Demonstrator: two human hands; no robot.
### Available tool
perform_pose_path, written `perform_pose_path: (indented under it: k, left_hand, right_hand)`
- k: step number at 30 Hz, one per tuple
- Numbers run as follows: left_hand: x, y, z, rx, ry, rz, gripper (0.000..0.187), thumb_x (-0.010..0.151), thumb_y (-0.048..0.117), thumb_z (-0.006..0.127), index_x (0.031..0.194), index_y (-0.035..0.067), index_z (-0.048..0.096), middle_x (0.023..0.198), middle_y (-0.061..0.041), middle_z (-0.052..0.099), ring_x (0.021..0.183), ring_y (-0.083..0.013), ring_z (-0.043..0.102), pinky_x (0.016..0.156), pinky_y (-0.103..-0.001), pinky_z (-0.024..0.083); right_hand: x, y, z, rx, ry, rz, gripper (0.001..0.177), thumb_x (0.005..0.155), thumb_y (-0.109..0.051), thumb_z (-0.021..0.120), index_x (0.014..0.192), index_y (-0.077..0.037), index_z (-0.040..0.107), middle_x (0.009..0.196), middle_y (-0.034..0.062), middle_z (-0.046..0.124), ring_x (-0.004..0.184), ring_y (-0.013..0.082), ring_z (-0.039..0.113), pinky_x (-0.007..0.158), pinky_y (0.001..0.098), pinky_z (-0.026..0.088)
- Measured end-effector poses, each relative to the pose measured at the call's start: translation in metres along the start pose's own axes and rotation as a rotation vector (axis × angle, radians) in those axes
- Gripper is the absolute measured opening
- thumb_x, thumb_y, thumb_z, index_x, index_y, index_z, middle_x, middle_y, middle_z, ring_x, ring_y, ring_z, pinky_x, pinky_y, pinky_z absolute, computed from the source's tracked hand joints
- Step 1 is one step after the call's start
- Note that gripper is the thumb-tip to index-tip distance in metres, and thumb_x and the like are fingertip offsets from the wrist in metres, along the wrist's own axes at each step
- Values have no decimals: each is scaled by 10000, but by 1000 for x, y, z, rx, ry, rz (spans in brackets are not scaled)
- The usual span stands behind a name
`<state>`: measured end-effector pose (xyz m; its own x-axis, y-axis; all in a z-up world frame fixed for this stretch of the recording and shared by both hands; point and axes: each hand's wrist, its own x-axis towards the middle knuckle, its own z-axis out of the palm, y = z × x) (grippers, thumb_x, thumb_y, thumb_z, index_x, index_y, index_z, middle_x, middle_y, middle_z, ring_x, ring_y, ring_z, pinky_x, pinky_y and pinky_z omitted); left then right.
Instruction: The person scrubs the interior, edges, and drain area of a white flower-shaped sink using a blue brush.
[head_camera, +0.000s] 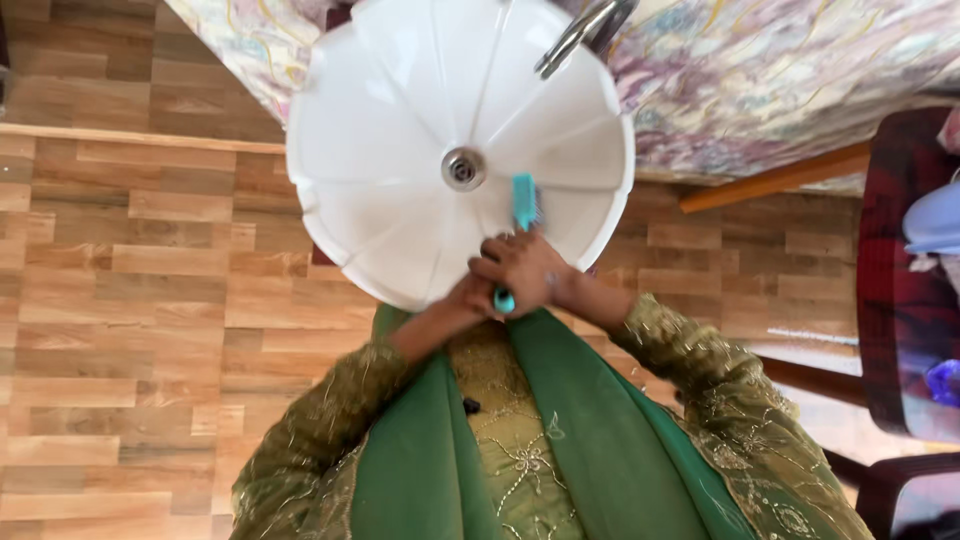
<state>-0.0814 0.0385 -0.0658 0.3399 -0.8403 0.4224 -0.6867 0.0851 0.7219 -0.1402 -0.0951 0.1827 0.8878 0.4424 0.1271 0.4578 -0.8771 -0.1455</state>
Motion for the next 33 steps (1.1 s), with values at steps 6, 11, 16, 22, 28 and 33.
perform_pose_path:
  k: [6,11,16,22,28,33]
  left_hand:
    - [92,-23,-26,14,-37,-42,563,855,308,726,1343,73,573,1408,-149,572,1320,-288,535,1089,-403,488]
    - [86,44,25,-48,-63,25,568,873,285,735,1377,86,564,1478,-136,540,1382,-264,501,1129,-393,476]
    - [150,-2,-27,-17,92,1,577,891,261,745,1410,99,554,1547,-122,509,1445,-240,467,1169,-384,464]
    - [152,-27,5,-110,253,52,567,942,277,704,1447,87,531,1594,-113,480,1482,-215,450,1209,-395,439]
    - [183,-52,-4,781,133,-35,583,915,333,557,1423,51,502,1485,-126,508,1372,-282,432,1124,-420,380]
    - [192,-74,-46,664,58,-202,519,948,340,542,1405,93,530,1448,-103,546,1349,-258,470,1136,-404,390]
  right_hand:
    - [11,84,-1,-5,133,-107,509,841,-518,725,1129,-113,616,992,139,605,762,338,646,641,475,506]
    - [-36,70,-20,-130,-167,-62,511,824,-504,706,1166,-130,641,953,119,616,781,316,667,699,514,499]
    - [0,139,15,-170,32,-121,587,838,-568,653,1286,-197,571,1265,260,556,1176,451,575,976,628,453]
    - [-20,152,38,-193,-315,-204,656,939,-550,632,1443,-146,514,1425,324,467,1357,565,446,1042,767,393]
    - [45,198,25,-206,-11,-315,616,851,-533,691,1339,-184,547,1400,304,506,1286,578,501,980,679,483]
    - [76,204,26,-48,-2,-375,695,839,-520,747,1356,-102,543,1334,349,517,1153,578,572,891,639,540]
